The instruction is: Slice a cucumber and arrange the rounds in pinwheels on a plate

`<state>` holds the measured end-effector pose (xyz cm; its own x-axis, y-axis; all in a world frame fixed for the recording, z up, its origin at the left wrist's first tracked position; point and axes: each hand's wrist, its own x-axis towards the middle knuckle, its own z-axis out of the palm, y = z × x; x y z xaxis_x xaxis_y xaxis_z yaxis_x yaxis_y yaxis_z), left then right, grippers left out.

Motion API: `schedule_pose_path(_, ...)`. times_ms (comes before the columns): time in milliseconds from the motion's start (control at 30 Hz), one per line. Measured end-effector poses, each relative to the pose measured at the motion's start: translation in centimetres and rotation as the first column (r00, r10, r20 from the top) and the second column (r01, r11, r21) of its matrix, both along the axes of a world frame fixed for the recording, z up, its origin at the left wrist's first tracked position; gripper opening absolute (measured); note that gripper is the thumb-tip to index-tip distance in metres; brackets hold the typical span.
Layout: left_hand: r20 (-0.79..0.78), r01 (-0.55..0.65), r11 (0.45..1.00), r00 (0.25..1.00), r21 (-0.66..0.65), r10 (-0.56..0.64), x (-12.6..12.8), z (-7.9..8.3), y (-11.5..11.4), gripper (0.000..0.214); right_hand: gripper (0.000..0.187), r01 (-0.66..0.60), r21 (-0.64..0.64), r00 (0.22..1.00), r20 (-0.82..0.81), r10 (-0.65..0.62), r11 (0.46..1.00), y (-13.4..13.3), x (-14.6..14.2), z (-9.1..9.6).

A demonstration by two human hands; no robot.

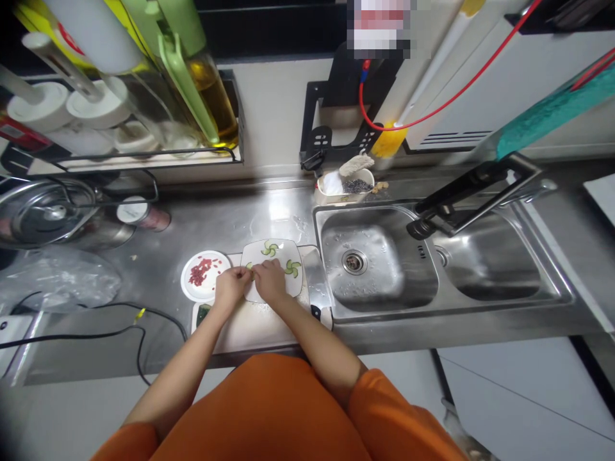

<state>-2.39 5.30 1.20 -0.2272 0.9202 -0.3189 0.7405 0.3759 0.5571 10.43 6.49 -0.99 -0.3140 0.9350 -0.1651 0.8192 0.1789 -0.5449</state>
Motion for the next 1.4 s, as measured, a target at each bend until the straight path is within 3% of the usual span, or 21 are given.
schedule_pose_path(333,-0.012,0.022,0.982,1.0,0.19,-0.02,-0.6,-1.0,-0.5,0.012,0.024,0.005,0.004,1.0,0.003,-0.005,1.0,0.1,-0.3,-0.1)
schedule_pose_path(1200,0.037,0.028,0.982,0.999,0.185,-0.035,-1.0,-0.8,-0.6,0.016,0.024,-0.025,0.01,1.0,0.013,0.025,1.0,0.3,-0.2,0.2)
schedule_pose_path(1400,-0.014,0.002,0.983,1.0,0.184,0.001,-2.6,-0.1,-1.7,0.016,0.026,-0.01,0.018,1.0,0.016,0.01,1.0,-0.1,0.7,1.0)
